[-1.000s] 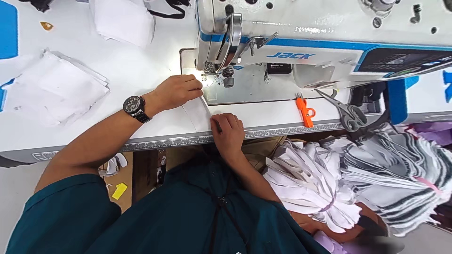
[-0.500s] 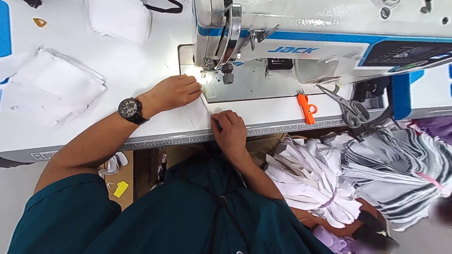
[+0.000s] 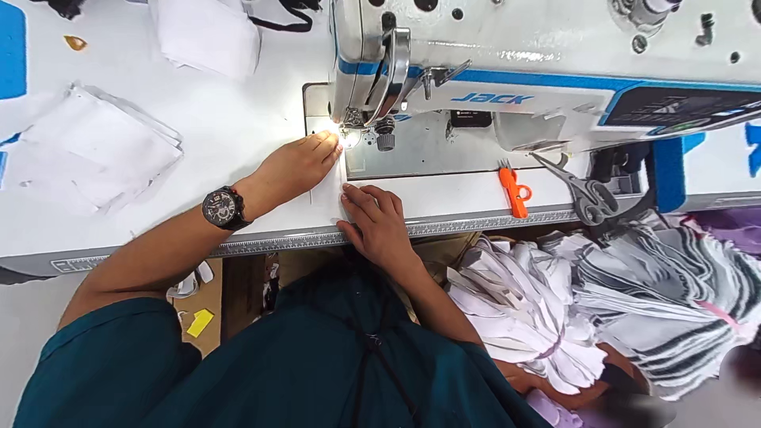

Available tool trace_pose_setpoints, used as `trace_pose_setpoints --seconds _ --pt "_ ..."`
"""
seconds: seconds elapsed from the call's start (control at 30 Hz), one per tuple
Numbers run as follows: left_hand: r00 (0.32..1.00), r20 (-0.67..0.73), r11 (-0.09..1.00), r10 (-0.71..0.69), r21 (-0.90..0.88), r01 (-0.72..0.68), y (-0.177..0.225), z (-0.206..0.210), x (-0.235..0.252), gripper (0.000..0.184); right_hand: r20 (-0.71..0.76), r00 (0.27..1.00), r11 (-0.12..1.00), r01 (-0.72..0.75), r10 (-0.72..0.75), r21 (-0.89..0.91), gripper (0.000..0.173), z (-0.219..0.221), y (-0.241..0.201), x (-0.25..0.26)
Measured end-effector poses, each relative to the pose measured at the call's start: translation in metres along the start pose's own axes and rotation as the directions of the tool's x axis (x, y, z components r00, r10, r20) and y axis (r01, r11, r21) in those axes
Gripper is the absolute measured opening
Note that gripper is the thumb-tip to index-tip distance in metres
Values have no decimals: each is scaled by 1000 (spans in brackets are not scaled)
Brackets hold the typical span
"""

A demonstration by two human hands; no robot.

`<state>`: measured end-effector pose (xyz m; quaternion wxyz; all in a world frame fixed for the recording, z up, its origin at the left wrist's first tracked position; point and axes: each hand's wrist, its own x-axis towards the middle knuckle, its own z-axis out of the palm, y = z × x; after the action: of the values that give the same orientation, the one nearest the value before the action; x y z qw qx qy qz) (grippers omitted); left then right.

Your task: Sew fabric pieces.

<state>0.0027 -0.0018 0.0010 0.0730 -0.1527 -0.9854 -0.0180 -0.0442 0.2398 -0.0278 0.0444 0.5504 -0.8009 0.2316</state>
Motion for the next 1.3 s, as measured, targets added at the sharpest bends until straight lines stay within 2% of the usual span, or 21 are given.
trace_pose_setpoints --seconds 0.3,0.5,0.73,1.13,1.3 --pt "997 -59 998 -47 -35 45 -6 5 5 35 20 999 999 26 -26 -27 48 -1 9 10" --pt "997 -43 997 -58 -47 56 -6 4 7 36 33 999 1000 29 -29 -9 47 -1 12 13" --pt "994 -96 996 -46 -76 39 -9 8 4 35 33 999 999 39 -38 -3 45 -3 12 19" --pt "995 -90 995 -39 -98 30 -12 8 3 34 51 997 998 60 -58 -32 44 -4 21 45" --pt "993 -111 994 -42 -101 31 -15 9 3 34 65 996 996 68 -64 -58 49 0 26 61"
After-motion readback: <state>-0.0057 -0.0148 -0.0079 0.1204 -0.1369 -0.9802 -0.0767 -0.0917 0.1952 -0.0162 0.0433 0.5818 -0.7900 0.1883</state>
